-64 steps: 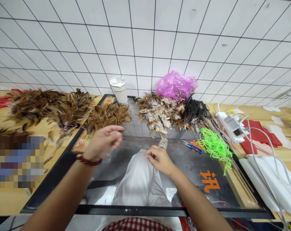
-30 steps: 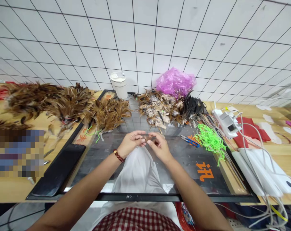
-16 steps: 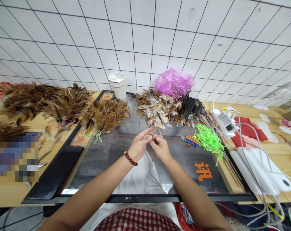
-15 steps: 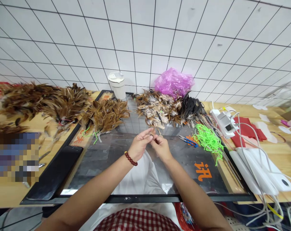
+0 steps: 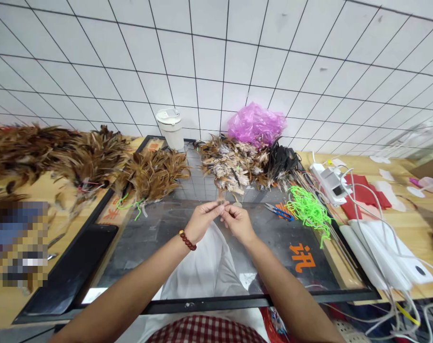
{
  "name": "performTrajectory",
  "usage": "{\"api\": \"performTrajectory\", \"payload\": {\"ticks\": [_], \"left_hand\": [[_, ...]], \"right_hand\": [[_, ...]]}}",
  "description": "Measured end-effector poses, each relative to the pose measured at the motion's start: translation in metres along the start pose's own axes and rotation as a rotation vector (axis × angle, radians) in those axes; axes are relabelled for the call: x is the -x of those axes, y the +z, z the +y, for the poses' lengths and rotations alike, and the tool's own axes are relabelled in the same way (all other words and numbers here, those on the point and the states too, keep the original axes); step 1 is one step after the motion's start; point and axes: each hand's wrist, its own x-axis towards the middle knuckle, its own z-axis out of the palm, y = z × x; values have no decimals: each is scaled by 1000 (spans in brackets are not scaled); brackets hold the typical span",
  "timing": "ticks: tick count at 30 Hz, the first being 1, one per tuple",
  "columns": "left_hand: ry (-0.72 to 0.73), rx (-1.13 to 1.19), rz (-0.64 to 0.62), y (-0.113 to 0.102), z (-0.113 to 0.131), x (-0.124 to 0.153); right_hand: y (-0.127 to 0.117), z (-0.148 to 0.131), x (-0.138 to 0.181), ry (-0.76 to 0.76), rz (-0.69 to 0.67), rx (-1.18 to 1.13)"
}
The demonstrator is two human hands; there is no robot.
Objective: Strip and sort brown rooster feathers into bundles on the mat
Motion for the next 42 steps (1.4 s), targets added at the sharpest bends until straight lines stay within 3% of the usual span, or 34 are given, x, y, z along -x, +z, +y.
{"api": "performTrajectory", "payload": {"ticks": [2, 7, 11, 15, 18, 23, 28, 34, 42], "left_hand": [[-26, 44, 4, 0, 1, -2], [-32, 291, 213, -5, 3, -13], [12, 312, 304, -11, 3, -16], [-2, 319, 287, -14, 3, -16], [-7, 322, 280, -15, 3, -16], [-17, 302, 269, -16, 1, -17], [-15, 287, 268, -15, 0, -18], [-16, 290, 264, -14, 1, -18], [-14, 289, 248, -16, -1, -18]], "right_hand": [[0, -1, -1, -1, -17, 51], [-10, -30, -30, -98, -173, 371], [-15, -66, -80, -260, -78, 871], [1, -91, -127, -240, 16, 1359], [17, -105, -155, -184, -1, 1584], [38, -115, -191, 56, -153, 1681], [52, -97, -207, 187, -245, 1708], [53, -81, -201, 70, -300, 1702], [21, -148, -177, -88, -149, 1726]]}}
